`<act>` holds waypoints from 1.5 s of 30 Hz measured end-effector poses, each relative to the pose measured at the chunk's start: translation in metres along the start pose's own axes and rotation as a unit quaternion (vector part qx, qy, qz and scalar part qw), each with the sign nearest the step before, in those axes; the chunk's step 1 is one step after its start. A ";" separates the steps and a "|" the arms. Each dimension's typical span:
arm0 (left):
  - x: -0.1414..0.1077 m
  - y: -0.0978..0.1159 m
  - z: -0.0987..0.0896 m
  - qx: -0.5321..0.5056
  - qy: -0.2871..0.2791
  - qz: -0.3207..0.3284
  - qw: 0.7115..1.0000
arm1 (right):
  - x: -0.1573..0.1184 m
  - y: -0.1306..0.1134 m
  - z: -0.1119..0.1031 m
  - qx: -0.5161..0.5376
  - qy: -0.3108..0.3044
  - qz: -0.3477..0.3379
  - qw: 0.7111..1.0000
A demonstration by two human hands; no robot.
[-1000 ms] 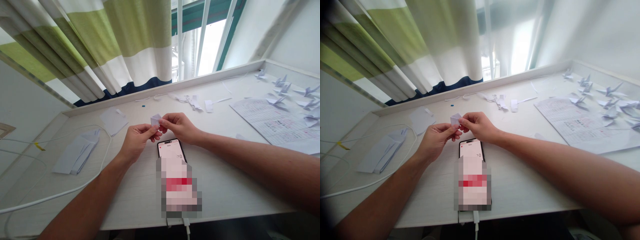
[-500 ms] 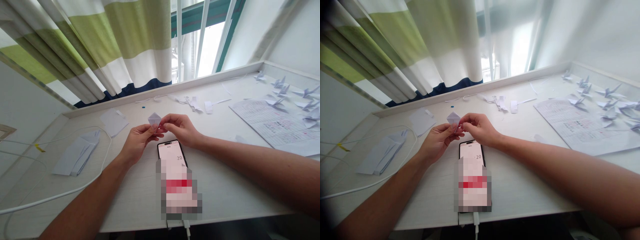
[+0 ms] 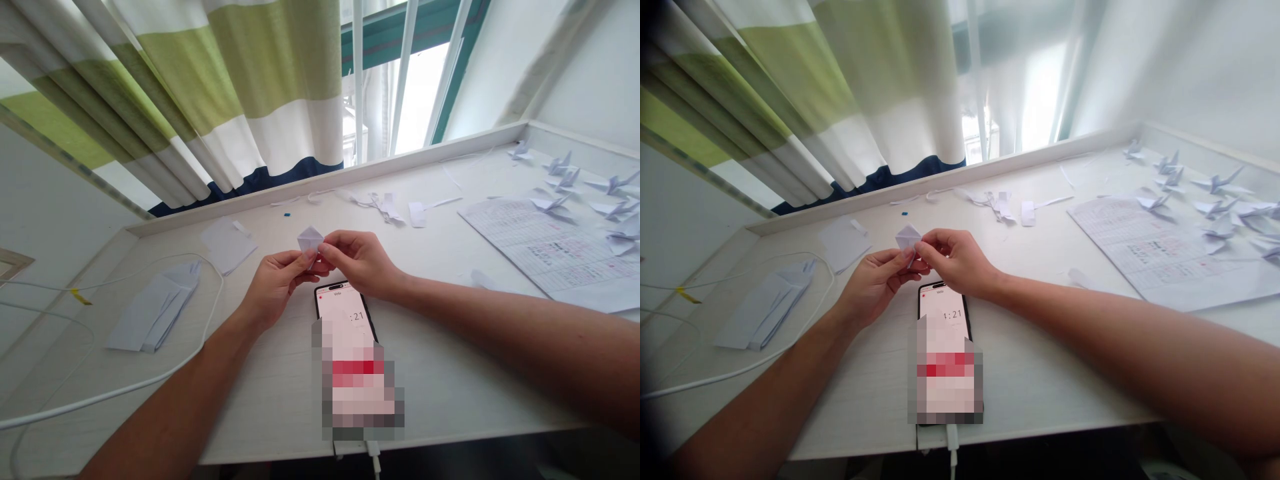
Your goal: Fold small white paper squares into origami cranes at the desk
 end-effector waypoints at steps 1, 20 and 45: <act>0.000 0.000 -0.001 0.006 0.001 0.002 1.000 | 0.000 0.000 0.000 0.002 -0.002 0.005 1.000; -0.009 0.017 0.014 0.175 -0.006 0.066 0.982 | 0.004 0.007 0.018 0.173 -0.098 0.064 0.978; -0.019 0.046 -0.011 0.325 0.139 0.248 0.902 | 0.002 0.021 0.005 -0.071 -0.050 0.088 0.992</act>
Point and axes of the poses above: each hand's wrist, its own x-axis towards the middle knuckle, its own z-axis out of the palm, y = z × x, the point moved 10 cm from there along x, towards the middle knuckle, and after that the axes turned 1 degree about -z, right-handed, at the moved point
